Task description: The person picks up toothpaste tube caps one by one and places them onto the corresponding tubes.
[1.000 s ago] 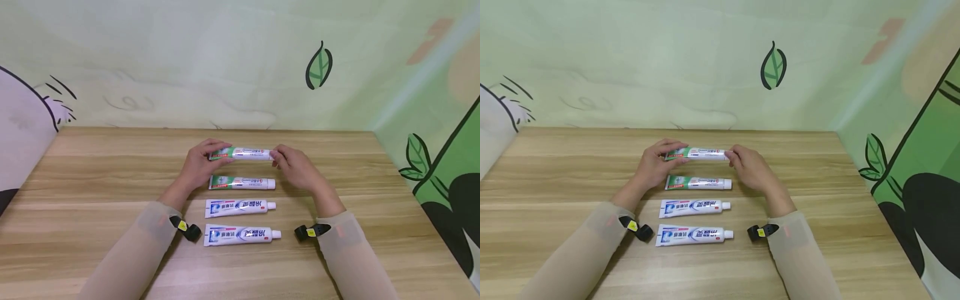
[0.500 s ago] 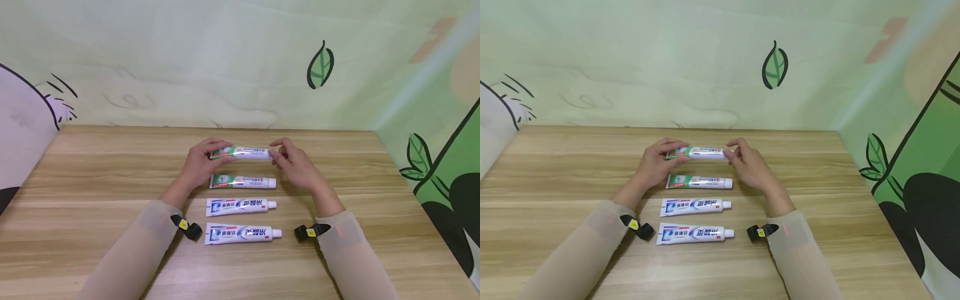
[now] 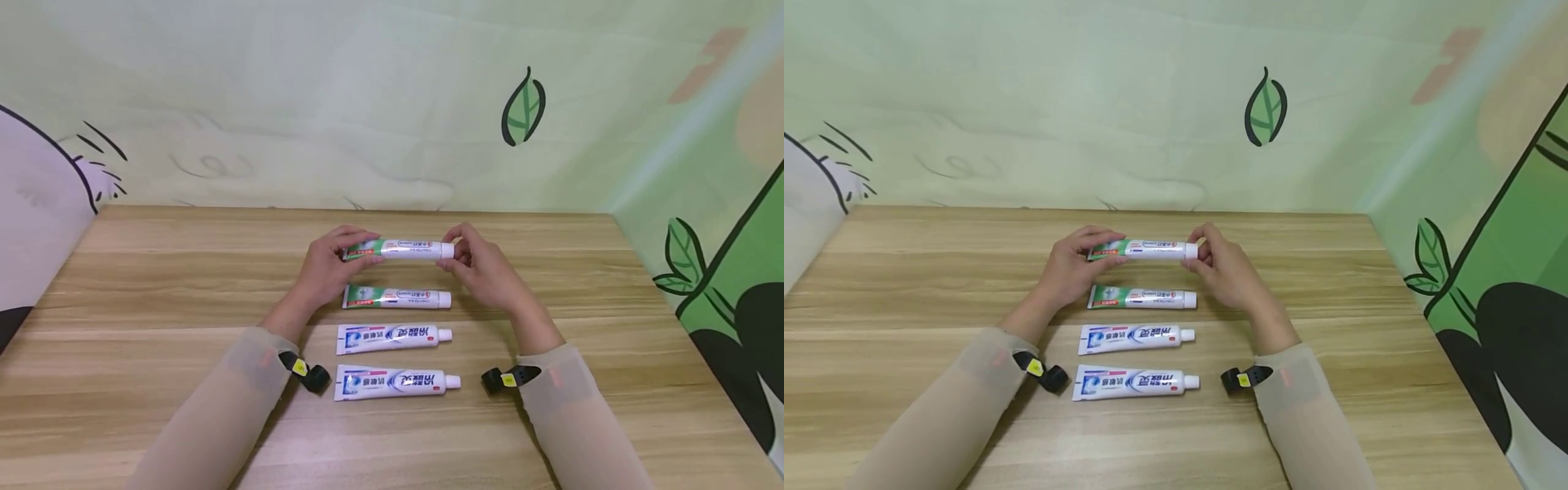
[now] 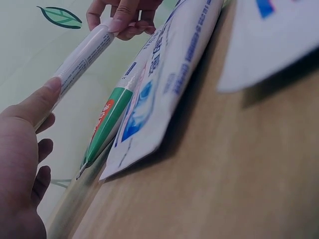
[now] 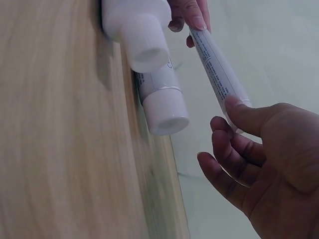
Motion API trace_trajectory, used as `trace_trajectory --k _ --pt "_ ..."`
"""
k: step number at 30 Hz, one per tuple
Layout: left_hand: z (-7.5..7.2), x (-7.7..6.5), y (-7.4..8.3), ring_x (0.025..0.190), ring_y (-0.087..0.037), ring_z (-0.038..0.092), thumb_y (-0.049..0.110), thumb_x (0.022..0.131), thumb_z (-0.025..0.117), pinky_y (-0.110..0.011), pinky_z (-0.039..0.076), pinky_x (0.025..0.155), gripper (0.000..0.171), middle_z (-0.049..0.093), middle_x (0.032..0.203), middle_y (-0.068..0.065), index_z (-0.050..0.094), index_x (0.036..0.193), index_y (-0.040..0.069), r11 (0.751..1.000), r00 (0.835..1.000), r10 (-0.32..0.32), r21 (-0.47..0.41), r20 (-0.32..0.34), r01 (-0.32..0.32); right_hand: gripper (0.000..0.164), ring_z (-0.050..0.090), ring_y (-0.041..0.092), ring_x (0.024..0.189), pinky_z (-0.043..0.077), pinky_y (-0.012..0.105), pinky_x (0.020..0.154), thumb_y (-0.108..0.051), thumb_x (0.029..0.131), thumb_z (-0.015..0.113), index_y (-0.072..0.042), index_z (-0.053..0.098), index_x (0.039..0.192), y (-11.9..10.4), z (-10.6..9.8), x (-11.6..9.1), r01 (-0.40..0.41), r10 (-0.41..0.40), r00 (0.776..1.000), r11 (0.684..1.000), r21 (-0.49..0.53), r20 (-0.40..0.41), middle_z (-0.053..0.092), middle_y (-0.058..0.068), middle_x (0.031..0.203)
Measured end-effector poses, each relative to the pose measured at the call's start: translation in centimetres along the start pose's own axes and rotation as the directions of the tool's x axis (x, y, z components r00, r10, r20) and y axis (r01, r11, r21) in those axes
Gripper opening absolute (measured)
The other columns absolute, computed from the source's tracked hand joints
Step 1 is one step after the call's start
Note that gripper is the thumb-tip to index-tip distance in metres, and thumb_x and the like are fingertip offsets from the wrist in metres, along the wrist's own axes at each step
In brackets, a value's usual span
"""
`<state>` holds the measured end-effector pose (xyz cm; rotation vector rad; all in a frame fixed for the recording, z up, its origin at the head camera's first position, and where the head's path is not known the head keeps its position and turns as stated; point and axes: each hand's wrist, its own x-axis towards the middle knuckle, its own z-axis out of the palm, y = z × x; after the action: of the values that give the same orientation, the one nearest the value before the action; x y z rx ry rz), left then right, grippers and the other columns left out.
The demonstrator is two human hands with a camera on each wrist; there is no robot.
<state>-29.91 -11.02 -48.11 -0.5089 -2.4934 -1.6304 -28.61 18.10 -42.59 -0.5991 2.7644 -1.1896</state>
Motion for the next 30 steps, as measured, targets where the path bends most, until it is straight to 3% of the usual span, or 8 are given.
trace_trajectory --k 13,25,30 --pt "0.04 -0.02 -0.14 0.118 -0.018 0.061 0.033 0.090 0.082 -0.041 0.051 0.100 0.042 0.067 0.130 0.005 0.074 0.129 0.019 1.000 1.000 0.002 -0.004 0.001 -0.002 0.023 0.055 0.022 0.077 0.047 0.028 0.065 -0.019 0.104 0.064 -0.012 0.056 0.125 0.10 -0.15 -0.08 0.002 -0.002 1.000 1.000 0.000 0.004 0.064 0.008 0.090" --pt "-0.05 -0.05 -0.04 0.124 -0.018 0.060 0.033 0.086 0.085 -0.043 0.048 0.107 0.040 0.068 0.129 0.007 0.075 0.125 0.030 0.999 0.999 -0.048 -0.018 0.011 0.048 0.020 0.055 0.020 0.076 0.045 0.028 0.065 -0.021 0.104 0.063 -0.009 0.060 0.120 0.45 -0.13 -0.04 0.033 -0.033 0.999 0.998 -0.049 0.002 0.065 0.009 0.088" --pt "0.04 -0.07 -0.01 0.124 -0.018 0.060 0.032 0.086 0.085 -0.043 0.047 0.108 0.041 0.068 0.128 0.006 0.075 0.125 0.026 0.999 0.999 -0.045 -0.007 0.014 0.045 0.020 0.054 0.020 0.076 0.045 0.029 0.066 -0.022 0.104 0.064 -0.009 0.061 0.119 0.61 0.05 0.01 0.031 -0.031 1.000 0.998 -0.062 0.003 0.065 0.008 0.088"
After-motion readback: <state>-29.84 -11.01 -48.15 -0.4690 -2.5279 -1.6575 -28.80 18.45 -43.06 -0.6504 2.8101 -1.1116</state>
